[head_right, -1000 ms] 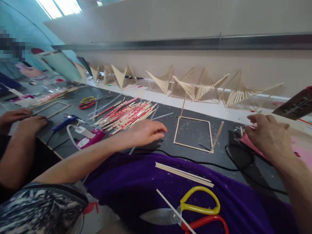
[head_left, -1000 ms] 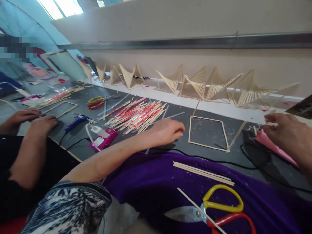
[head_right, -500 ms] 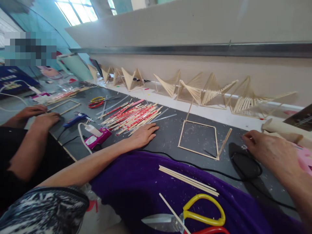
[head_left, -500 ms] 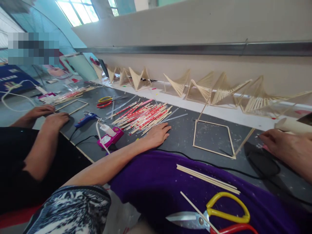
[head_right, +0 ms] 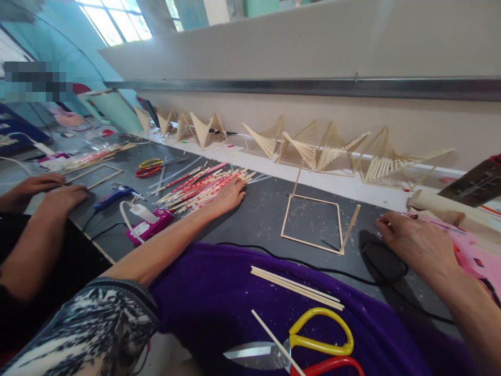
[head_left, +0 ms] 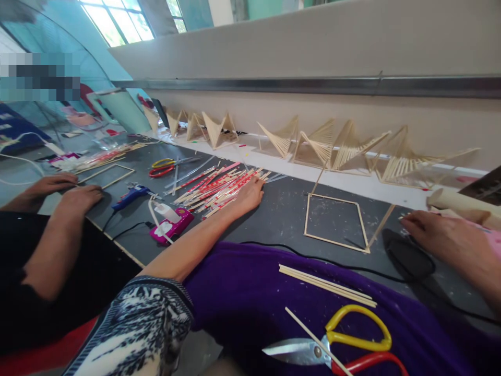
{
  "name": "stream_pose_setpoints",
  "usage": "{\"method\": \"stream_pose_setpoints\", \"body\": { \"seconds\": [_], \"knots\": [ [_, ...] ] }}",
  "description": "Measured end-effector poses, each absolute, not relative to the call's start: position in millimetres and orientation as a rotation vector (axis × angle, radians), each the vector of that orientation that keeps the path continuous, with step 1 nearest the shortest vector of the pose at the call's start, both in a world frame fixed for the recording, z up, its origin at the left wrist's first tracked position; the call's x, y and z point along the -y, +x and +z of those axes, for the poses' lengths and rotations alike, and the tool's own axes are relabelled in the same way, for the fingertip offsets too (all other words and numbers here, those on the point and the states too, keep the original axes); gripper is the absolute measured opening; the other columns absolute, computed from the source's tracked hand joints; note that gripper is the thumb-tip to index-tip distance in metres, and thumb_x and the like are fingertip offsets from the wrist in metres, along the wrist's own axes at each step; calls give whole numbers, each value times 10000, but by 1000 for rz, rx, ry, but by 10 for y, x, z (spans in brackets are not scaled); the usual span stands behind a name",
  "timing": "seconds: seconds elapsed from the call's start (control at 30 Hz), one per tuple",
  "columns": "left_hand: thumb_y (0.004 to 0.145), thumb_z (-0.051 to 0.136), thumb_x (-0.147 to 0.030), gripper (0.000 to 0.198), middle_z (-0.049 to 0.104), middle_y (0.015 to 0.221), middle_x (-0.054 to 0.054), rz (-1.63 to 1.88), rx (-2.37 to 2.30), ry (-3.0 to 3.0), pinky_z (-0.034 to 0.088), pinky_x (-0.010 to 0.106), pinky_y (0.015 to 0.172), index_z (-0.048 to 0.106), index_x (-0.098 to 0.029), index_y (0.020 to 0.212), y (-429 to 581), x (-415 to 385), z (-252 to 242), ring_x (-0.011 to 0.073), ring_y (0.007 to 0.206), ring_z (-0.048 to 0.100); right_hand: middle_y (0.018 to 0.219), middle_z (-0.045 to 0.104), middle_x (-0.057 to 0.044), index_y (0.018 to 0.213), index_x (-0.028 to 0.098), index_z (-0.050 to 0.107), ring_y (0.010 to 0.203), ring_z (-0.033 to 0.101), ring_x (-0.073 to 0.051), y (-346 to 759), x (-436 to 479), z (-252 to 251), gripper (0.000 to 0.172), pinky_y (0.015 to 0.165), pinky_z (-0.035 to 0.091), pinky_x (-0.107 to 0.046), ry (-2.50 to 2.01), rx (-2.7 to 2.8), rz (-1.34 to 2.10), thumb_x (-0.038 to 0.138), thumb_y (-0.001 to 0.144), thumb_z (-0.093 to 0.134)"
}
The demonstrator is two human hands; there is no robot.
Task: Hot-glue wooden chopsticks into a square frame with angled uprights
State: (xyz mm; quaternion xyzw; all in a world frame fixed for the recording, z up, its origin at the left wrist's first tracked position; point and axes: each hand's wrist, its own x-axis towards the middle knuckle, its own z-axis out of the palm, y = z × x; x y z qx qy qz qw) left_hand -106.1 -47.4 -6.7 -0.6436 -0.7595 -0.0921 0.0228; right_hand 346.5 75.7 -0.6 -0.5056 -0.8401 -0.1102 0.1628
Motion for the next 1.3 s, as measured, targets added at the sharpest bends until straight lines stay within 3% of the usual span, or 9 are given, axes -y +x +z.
{"method": "stream_pose_setpoints", "body": {
  "seconds": [0.1,0.23,0.43,0.8,0.93,1.03,1.3],
  "knots": [
    [869,468,-188,331,509,1223,144,-257,2351,-1979,390,326,1014,554,-103,1177,-1127,400,-118,220,1128,511,755,704,-77,839,276,675,708,642,-257,3430,-739,40,324,549,370,-322,-1626,2582,-374,457,871,409],
    [873,430,-159,349,508,1247,142,-219,2381,-1902,404,325,993,539,-110,1202,-1169,319,-139,226,1147,505,856,714,-56,931,301,655,797,653,-268,3370,-732,77,347,588,399,-328,-1716,2619,-351,459,889,349],
    [884,334,-148,355,540,1211,169,-84,2485,-1743,479,408,816,599,-132,1120,-1155,195,-120,287,986,595,881,708,-79,927,291,642,796,650,-271,3314,-722,55,322,561,381,-330,-1849,2589,-262,463,895,372],
    [884,268,-129,416,582,1152,203,39,2478,-1701,472,409,797,610,-85,1117,-1149,-79,-9,322,989,601,869,701,-133,881,252,653,783,641,-251,3210,-695,92,216,556,332,-327,-1907,2567,-181,388,882,485],
    [908,245,-190,432,578,1134,231,-4,2479,-1695,466,438,776,584,-53,1139,-1186,-169,0,344,965,600,863,703,-103,936,226,668,823,638,-253,3203,-656,191,296,547,319,-300,-1908,2581,-185,383,901,419],
    [926,269,-281,424,597,1100,196,-28,2463,-1707,464,419,790,597,-87,1110,-1266,-166,-10,307,937,604,860,705,-84,951,235,679,810,634,-250,3255,-663,208,329,543,312,-285,-1923,2570,-184,400,892,401],
    [896,368,-317,407,538,1206,199,-137,2381,-1705,465,450,823,566,-132,1201,-1043,-70,14,331,1031,572,793,713,-49,885,231,700,729,628,-203,3211,-698,173,286,550,321,-260,-1743,2607,-109,356,853,444]
  ]
}}
